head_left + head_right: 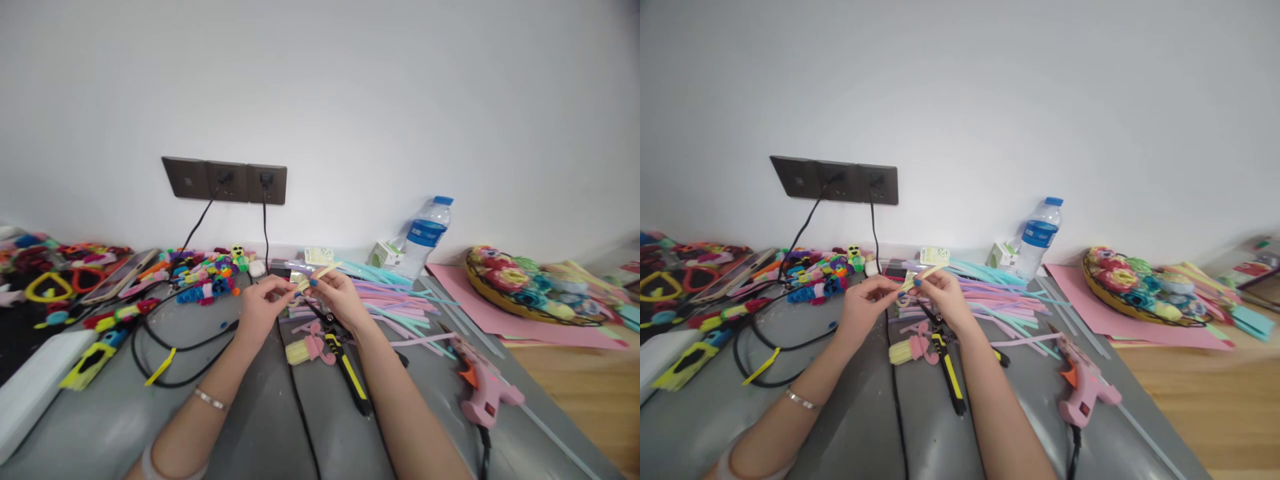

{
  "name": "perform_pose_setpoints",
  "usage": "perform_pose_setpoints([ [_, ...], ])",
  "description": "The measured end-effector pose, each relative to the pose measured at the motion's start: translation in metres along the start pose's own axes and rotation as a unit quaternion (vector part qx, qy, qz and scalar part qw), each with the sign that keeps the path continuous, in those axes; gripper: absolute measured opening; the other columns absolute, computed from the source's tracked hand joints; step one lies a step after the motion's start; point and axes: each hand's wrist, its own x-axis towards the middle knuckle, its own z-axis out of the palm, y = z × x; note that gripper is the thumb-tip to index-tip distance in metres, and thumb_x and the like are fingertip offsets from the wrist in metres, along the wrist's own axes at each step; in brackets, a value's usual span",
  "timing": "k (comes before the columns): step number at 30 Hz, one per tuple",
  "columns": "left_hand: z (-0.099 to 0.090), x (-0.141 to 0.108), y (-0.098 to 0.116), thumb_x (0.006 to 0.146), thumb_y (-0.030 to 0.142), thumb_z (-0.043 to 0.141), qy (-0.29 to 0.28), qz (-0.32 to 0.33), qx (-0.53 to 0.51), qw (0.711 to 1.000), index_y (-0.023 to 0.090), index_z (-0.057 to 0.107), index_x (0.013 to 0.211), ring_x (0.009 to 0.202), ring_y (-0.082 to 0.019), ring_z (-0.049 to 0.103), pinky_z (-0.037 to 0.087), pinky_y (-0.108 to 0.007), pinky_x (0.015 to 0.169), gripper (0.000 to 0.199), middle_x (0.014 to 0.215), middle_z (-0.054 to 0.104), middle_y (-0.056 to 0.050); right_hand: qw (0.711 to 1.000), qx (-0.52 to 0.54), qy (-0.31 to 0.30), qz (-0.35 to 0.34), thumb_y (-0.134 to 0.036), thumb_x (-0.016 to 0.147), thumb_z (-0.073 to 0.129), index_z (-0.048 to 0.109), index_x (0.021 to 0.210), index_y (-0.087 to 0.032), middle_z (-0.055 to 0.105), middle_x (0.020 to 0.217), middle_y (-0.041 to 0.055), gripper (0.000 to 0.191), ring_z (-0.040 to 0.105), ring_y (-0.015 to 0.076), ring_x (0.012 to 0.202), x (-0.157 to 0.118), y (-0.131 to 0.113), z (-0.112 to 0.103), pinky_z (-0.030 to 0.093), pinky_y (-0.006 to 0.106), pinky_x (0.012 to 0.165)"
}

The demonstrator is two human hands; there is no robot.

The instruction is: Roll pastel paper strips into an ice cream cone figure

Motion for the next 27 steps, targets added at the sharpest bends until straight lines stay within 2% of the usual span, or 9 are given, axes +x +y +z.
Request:
perform_pose_setpoints([
  [9, 0.0005, 0.0002, 0.0011, 0.075, 0.022, 0.071, 0.005, -0.005, 0.012, 1.000, 0.019, 0.073, 0.073, 0.065, -0.013, 0.060, 0.036, -0.022, 0.050, 0.004, 0.075, 0.069, -0.002, 1.000, 0.014, -0.010, -0.022, -0.040, 0.068, 0.083, 0.063, 0.076, -0.020, 0.068, 0.071, 0.0002, 0.030, 0.064, 0.0127, 0.061, 0.0008, 0.0021, 0.0017, 0.050, 0.025, 0.062],
  [12, 0.0011, 0.0017, 0.0043, 0.075, 0.028, 0.070, -0.020, -0.058, -0.040, 0.997, 0.018, 0.072, 0.077, 0.066, -0.014, 0.062, 0.041, -0.022, 0.052, 0.010, 0.077, 0.070, -0.003, 1.000, 0.006, -0.010, -0.029, -0.040, 0.069, 0.083, 0.062, 0.076, -0.020, 0.068, 0.074, 0.0008, 0.030, 0.064, 0.0136, 0.066, 0.0004, 0.0020, 0.0013, 0.050, 0.025, 0.064],
  [16, 0.0027, 0.0037, 0.0052, 0.072, 0.037, 0.073, -0.058, -0.158, -0.127, 0.978, 0.017, 0.071, 0.089, 0.059, -0.014, 0.059, 0.043, -0.023, 0.051, 0.026, 0.067, 0.067, -0.001, 0.999, -0.028, -0.019, -0.040, -0.041, 0.069, 0.083, 0.063, 0.077, -0.020, 0.066, 0.075, 0.0008, 0.030, 0.063, 0.0150, 0.070, -0.0003, 0.0019, 0.0020, 0.053, 0.028, 0.068],
  [23, 0.0053, 0.0029, 0.0040, 0.064, 0.038, 0.079, -0.034, -0.274, -0.215, 0.937, 0.016, 0.070, 0.080, 0.059, -0.010, 0.053, 0.040, -0.020, 0.051, 0.029, 0.065, 0.062, 0.001, 0.998, -0.027, -0.024, -0.054, -0.038, 0.069, 0.083, 0.066, 0.077, -0.020, 0.064, 0.074, -0.0008, 0.025, 0.061, 0.0135, 0.068, 0.0012, 0.0044, 0.0022, 0.052, 0.028, 0.069],
  [27, 0.0056, 0.0033, 0.0063, 0.059, 0.034, 0.082, -0.027, -0.298, -0.247, 0.922, 0.016, 0.068, 0.076, 0.058, -0.009, 0.051, 0.039, -0.019, 0.053, 0.028, 0.064, 0.059, 0.002, 0.998, -0.031, -0.033, -0.054, -0.038, 0.071, 0.081, 0.064, 0.077, -0.020, 0.065, 0.074, -0.0009, 0.026, 0.061, 0.0129, 0.068, 0.0002, 0.0027, 0.0029, 0.050, 0.026, 0.069],
])
